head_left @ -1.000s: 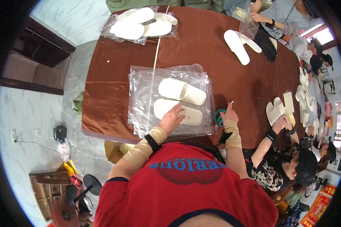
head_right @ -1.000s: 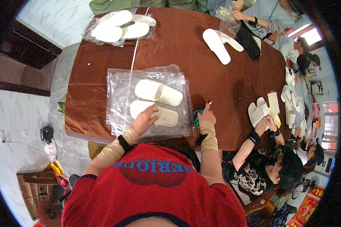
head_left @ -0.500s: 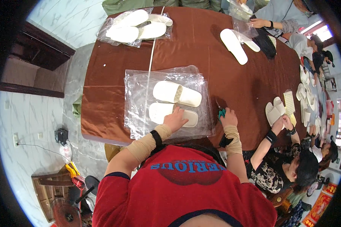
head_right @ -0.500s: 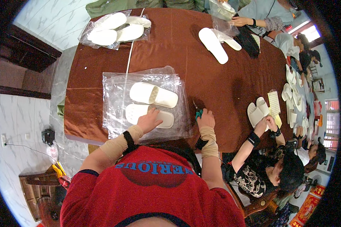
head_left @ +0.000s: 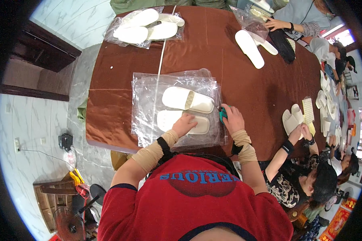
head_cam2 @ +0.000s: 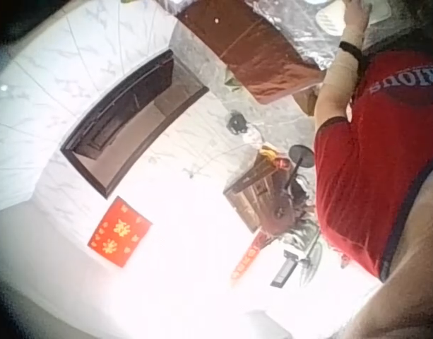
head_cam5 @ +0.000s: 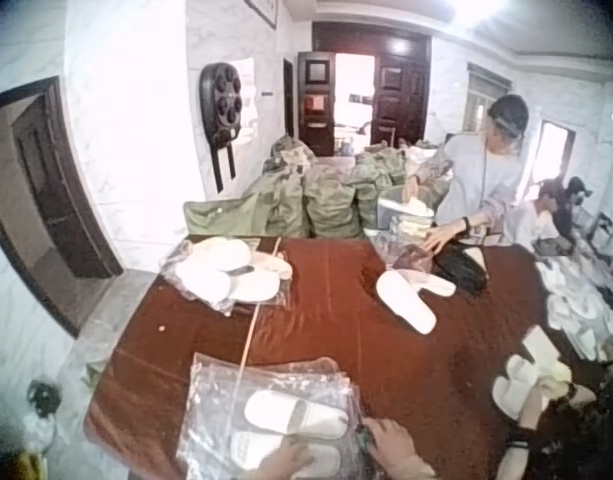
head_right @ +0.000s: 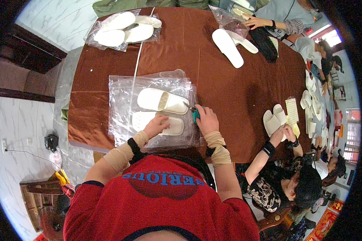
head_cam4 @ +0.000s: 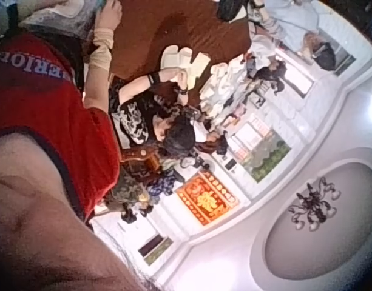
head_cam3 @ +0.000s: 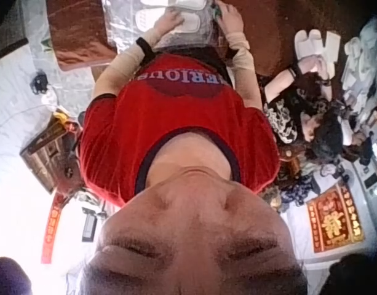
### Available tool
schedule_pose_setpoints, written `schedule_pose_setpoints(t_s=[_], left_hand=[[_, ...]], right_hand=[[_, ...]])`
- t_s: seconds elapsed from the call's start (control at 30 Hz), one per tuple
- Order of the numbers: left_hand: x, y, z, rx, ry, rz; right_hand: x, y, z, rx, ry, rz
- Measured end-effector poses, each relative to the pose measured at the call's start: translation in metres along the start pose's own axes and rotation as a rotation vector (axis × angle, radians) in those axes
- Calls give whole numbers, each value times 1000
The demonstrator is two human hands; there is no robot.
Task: Packing shoe components into plastic bags and larger transport sacks.
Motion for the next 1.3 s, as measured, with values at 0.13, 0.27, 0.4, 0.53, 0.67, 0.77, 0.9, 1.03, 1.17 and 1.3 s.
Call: schedule_pose_setpoints(t_s=[0.13, 0.27, 0.4, 0.53, 0.67, 0.77, 0.9, 1.03, 1.17, 1.3], left_hand=[[2, 13, -14, 2, 108, -162], [17, 10, -22, -4, 57, -137], [12, 9, -26, -1, 77, -350], [20, 6, -33, -16, 133, -409], [23, 3, -36, -26, 163, -423], [24, 5, -36, -51, 229, -389], [17, 8, -36, -22, 201, -488], [5, 16, -38, -39, 116, -426], [3, 12, -31, 124, -34, -371], [-4, 24, -22, -40, -182, -494]], right_hand=[[-31, -10, 12, -24, -18, 2], [-33, 1, 14, -35, -180, -119], [-33, 7, 12, -22, -214, -179], [-38, 9, 12, 6, -248, -225], [-60, 4, 16, 76, -344, -210], [-72, 0, 21, 84, -387, -170], [-68, 12, 23, 17, -365, -208], [-60, 2, 22, 55, -324, -140], [-47, 9, 17, 16, -261, -170], [-43, 13, 14, 18, -254, -157]])
Point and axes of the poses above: each hand's wrist, its own z-axis towards the middle knuckle, its own y-axis out of the palm, x = y × z, the point moved 5 cm from there along z, towards the middle knuckle, and after that the axes turned 2 degrees about -z, right-handed, at the moved point
